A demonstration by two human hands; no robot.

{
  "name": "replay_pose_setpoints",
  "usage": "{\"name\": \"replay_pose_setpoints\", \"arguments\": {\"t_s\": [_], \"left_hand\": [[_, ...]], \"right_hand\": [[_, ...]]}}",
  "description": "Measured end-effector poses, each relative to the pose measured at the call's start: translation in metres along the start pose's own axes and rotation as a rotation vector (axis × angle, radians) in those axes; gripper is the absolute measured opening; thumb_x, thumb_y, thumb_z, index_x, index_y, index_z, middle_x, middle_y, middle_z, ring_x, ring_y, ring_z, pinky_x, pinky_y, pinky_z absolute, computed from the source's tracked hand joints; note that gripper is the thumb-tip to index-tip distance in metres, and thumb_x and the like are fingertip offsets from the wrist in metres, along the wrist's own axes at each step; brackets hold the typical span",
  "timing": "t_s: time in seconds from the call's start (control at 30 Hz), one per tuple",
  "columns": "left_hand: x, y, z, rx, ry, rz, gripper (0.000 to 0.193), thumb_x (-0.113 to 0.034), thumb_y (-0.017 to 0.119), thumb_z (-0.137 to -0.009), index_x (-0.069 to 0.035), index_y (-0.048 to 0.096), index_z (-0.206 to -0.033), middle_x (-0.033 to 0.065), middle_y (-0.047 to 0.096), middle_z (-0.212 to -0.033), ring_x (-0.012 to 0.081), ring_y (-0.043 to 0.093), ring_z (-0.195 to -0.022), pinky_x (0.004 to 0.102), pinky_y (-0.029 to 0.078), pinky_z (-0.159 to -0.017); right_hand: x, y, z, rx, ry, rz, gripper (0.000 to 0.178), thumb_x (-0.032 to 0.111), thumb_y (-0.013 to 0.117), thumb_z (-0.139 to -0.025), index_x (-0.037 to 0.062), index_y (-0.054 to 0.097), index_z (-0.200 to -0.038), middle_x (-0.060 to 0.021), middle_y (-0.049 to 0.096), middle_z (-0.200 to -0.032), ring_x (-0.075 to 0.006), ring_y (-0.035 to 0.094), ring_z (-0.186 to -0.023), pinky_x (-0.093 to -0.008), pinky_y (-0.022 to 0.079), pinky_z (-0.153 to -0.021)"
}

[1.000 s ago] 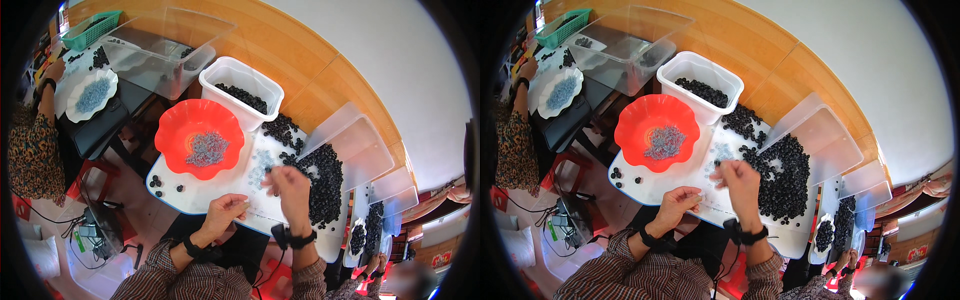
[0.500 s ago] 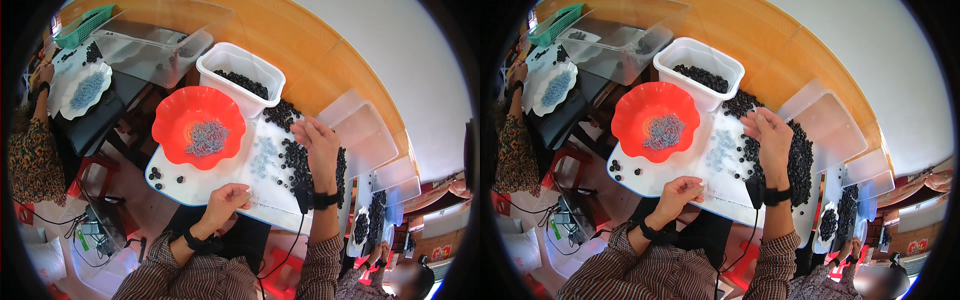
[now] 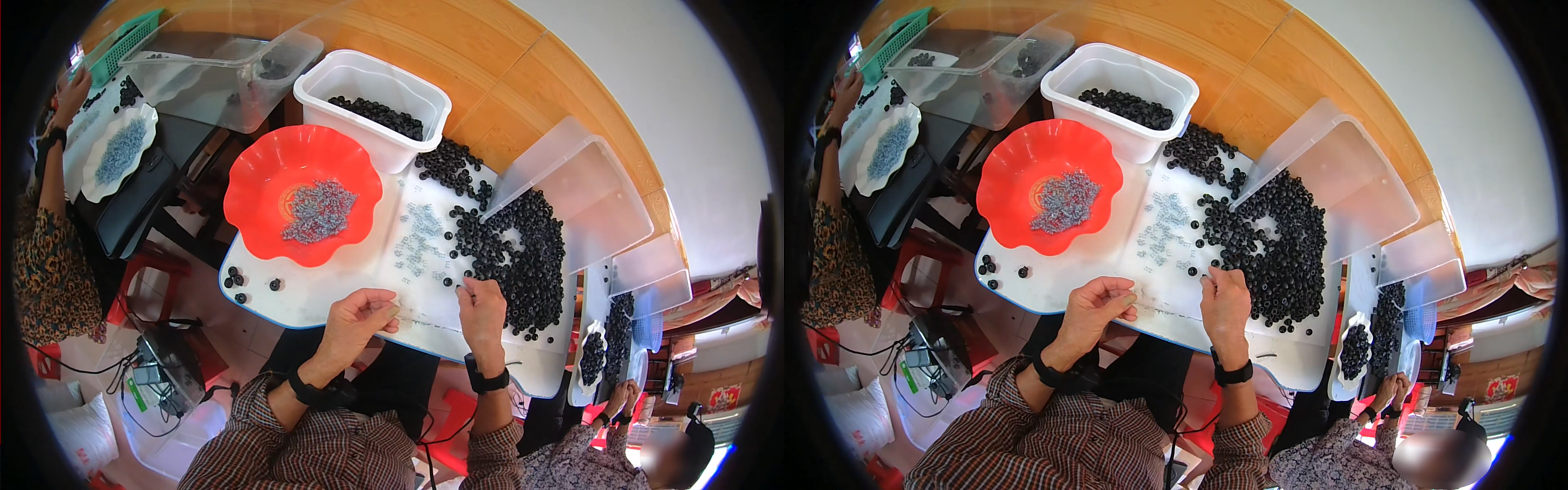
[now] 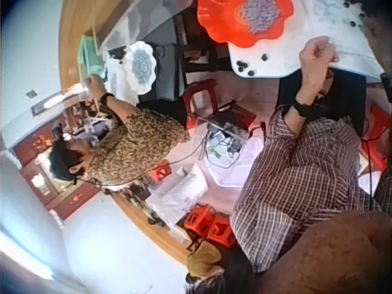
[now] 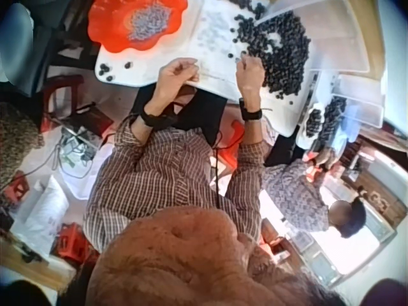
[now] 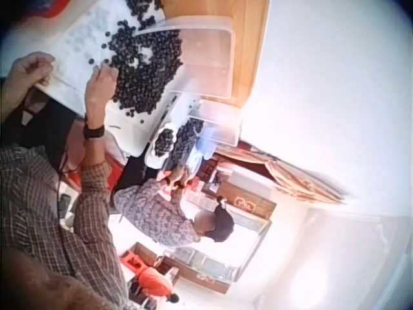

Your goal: Manually assembling small silver/clear components into black plastic parts.

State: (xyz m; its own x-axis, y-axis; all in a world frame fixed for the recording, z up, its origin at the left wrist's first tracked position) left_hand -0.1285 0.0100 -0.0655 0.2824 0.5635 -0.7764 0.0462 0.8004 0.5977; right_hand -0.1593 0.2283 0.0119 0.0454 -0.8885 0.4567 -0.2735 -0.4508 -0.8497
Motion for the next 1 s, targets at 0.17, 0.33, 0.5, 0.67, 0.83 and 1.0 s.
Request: {"name": "replay_pose_setpoints", "arguments": {"t_s": [0.17, 0.33, 0.5, 0.67, 0.83, 1.0], "left_hand": [[-0.003, 0.000, 0.001, -0.013, -0.008, -0.006, 0.022, 0.000, 0.063, -0.090, 0.004, 0.061, -0.112, 0.0074, 0.066, -0.090, 0.0120, 0.065, -0.076, 0.0246, 0.057, -0.071], [-0.004, 0.002, 0.002, -0.029, -0.020, -0.045, 0.022, -0.001, 0.063, -0.091, 0.004, 0.061, -0.113, 0.0071, 0.066, -0.091, 0.0110, 0.065, -0.077, 0.0242, 0.057, -0.071], [-0.005, 0.003, 0.002, -0.026, -0.010, -0.114, 0.022, -0.003, 0.062, -0.092, 0.004, 0.061, -0.113, 0.0067, 0.066, -0.090, 0.0104, 0.064, -0.076, 0.0240, 0.056, -0.071], [-0.005, 0.001, 0.002, -0.019, -0.019, -0.068, 0.022, -0.003, 0.063, -0.092, 0.005, 0.060, -0.113, 0.0069, 0.066, -0.089, 0.0107, 0.065, -0.076, 0.0243, 0.056, -0.072], [-0.002, -0.002, 0.003, -0.019, -0.047, -0.055, 0.022, -0.003, 0.062, -0.093, 0.005, 0.060, -0.113, 0.0075, 0.066, -0.090, 0.0111, 0.065, -0.076, 0.0244, 0.056, -0.072], [-0.005, 0.003, 0.003, 0.004, -0.033, -0.049, 0.022, -0.004, 0.061, -0.093, 0.005, 0.060, -0.113, 0.0077, 0.066, -0.090, 0.0110, 0.064, -0.077, 0.0241, 0.056, -0.072]], "right_hand": [[0.009, 0.003, 0.002, 0.024, -0.035, 0.108, 0.011, 0.011, 0.065, -0.085, 0.0033, 0.066, -0.092, -0.0125, 0.058, -0.092, -0.0318, 0.063, -0.075, -0.0410, 0.050, -0.065], [0.030, -0.003, 0.008, -0.013, -0.102, 0.102, 0.009, 0.007, 0.063, -0.086, 0.0040, 0.063, -0.094, -0.0135, 0.058, -0.090, -0.0317, 0.062, -0.073, -0.0401, 0.050, -0.064], [0.065, 0.010, 0.012, 0.016, -0.116, -0.240, 0.015, -0.002, 0.063, -0.083, 0.0021, 0.063, -0.098, -0.0149, 0.060, -0.087, -0.0277, 0.062, -0.066, -0.0353, 0.050, -0.058], [0.077, 0.023, 0.015, 0.044, -0.085, -0.265, 0.015, -0.002, 0.064, -0.083, 0.0007, 0.063, -0.097, -0.0144, 0.060, -0.086, -0.0264, 0.062, -0.063, -0.0346, 0.051, -0.057], [0.066, 0.018, 0.023, 0.013, -0.096, -0.229, 0.013, -0.001, 0.065, -0.082, -0.0003, 0.063, -0.095, -0.0145, 0.059, -0.083, -0.0263, 0.062, -0.063, -0.0348, 0.051, -0.057], [0.036, 0.001, 0.021, -0.082, -0.036, -0.089, 0.014, -0.001, 0.063, -0.083, -0.0001, 0.064, -0.097, -0.0148, 0.059, -0.082, -0.0256, 0.060, -0.063, -0.0354, 0.049, -0.056]]}}
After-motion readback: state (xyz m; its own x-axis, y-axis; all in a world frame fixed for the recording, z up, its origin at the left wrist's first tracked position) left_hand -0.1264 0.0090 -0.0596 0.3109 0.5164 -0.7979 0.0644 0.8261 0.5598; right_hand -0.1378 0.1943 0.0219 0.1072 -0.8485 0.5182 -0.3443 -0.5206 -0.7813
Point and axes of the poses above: each hand's wrist, its own z-axis away from the middle knuckle, its own y-axis out of the palm, x = y × z, the point moved 10 cm from there along -z, towards the middle knuckle
